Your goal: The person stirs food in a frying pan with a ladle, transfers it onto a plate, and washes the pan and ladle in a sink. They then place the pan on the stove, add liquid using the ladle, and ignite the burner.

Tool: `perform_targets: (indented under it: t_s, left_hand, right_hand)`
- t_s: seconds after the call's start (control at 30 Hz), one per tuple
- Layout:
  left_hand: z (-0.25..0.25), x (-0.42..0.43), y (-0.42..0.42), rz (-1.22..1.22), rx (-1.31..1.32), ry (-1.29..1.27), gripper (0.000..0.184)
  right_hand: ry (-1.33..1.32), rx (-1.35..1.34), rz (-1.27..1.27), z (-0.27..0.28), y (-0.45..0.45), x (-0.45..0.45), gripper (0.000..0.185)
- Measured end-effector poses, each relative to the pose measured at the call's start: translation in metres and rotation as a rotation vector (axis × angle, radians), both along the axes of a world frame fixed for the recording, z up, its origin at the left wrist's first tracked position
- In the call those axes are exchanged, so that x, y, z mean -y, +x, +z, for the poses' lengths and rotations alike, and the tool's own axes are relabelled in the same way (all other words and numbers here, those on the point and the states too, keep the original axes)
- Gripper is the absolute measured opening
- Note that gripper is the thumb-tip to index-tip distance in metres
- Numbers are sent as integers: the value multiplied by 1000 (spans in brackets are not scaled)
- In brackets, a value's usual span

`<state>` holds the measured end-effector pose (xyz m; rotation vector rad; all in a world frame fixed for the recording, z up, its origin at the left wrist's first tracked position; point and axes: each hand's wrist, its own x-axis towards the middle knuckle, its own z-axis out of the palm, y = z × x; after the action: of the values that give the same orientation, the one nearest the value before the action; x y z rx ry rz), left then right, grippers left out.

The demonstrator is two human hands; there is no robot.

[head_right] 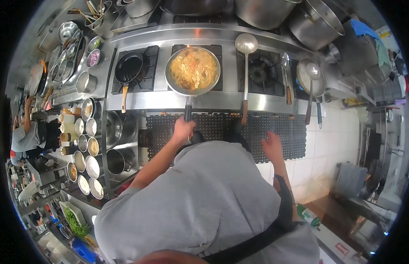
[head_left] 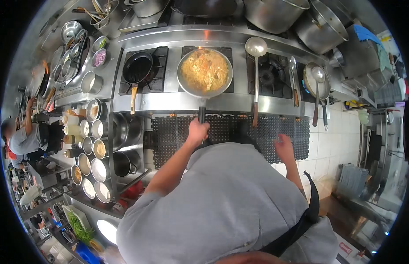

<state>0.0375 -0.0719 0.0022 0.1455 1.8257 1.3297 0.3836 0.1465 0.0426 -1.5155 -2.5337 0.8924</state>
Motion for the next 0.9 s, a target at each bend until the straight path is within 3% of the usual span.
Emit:
perform_targets:
  t_s: [0.1,0.37,0.43,0.67,0.9]
  left_hand:
    - [-2,13,2,-51,-1,-88,17]
    - [6,10,6,-11,20,-31,14]
    - [14,15,4,-55,-28,-24,13]
    - [33,-34,-55,-70,-136,51,11]
    - [58,11,3,-64,-127,-4,16]
  right_hand:
    - [-31,62,-44,-5,7,6,49]
    - [35,74,-8,-13,4,11,46]
    - [-94,98,-26,-14,9,15,46]
    - [-70,151,44,-34,14,11,45]
    - [-89,111,15,-40,19,15,46]
